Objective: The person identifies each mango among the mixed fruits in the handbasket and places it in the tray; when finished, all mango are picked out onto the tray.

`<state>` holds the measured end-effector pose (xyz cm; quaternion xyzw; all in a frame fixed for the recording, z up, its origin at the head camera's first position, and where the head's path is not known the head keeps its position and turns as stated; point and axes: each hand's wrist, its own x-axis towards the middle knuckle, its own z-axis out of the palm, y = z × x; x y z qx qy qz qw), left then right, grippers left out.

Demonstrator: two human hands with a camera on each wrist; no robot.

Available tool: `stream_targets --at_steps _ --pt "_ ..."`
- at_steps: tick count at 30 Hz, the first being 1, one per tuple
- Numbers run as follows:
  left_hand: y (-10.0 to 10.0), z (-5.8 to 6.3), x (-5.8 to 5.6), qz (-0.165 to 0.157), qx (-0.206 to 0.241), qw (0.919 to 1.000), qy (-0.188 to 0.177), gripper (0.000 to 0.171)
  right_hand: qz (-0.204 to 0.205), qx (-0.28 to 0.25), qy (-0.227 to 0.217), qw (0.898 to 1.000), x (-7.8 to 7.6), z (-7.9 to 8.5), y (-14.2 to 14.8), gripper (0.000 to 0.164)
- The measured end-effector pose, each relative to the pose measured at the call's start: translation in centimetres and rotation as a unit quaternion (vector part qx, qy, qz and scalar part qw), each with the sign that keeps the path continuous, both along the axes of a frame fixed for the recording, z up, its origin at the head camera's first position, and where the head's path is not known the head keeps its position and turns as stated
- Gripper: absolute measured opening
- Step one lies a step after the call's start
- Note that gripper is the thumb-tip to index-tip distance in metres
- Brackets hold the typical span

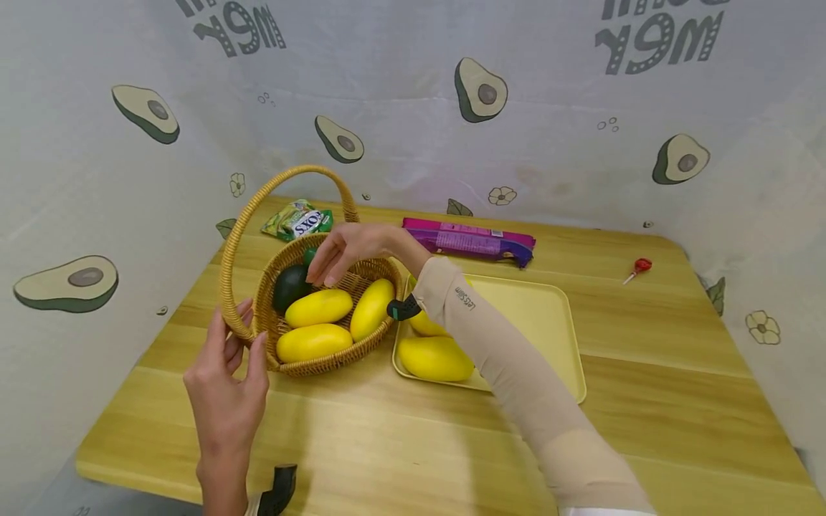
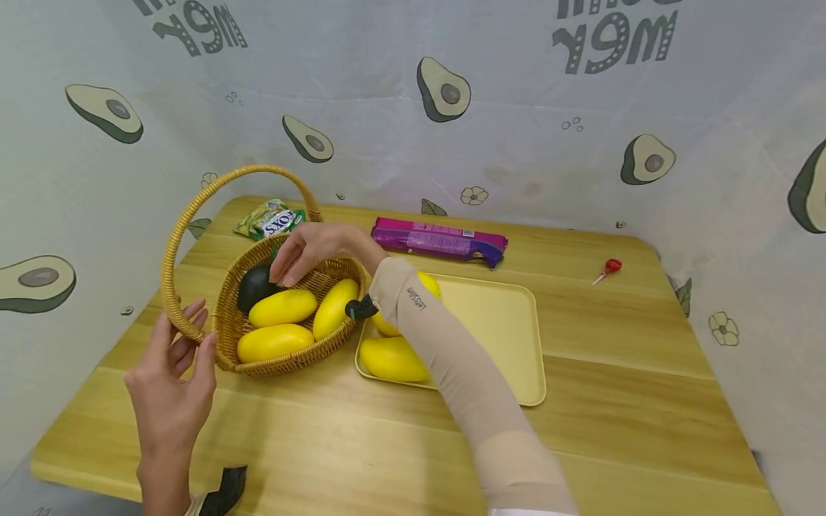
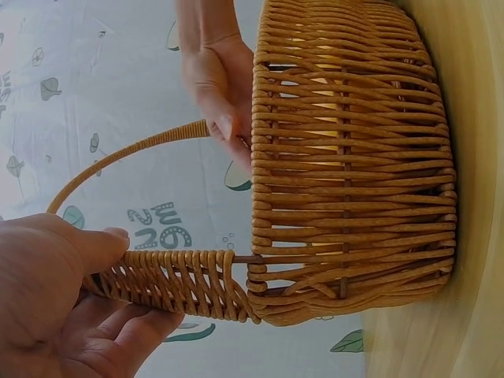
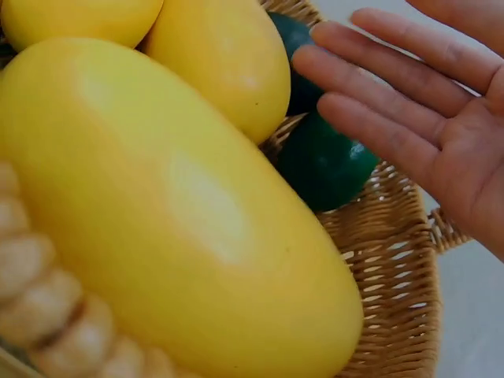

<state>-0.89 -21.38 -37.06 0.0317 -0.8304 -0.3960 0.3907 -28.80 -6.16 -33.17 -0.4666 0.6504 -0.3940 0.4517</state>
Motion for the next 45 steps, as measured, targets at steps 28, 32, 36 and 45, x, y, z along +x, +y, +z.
stream_targets --at_steps 28,32,36,45 --pt "-0.1 -0.8 -0.2 -0.012 0.003 0.9998 0.018 0.062 0.005 0.113 0.030 0.993 -0.1 -2.6 -1.1 0.049" --pt "0.0 -0.8 -0.2 -0.010 0.005 0.9998 0.016 0.061 -0.001 0.113 0.029 0.993 0.0 -2.5 -1.1 0.049" --pt "0.0 -0.7 -0.1 -0.006 0.007 0.9999 0.007 0.060 -0.011 0.107 0.028 0.994 0.1 -2.2 -1.0 0.049" --pt "-0.1 -0.8 0.2 -0.001 0.001 1.0000 0.000 0.057 -0.002 0.087 0.035 0.996 0.7 -0.8 -0.2 0.051"
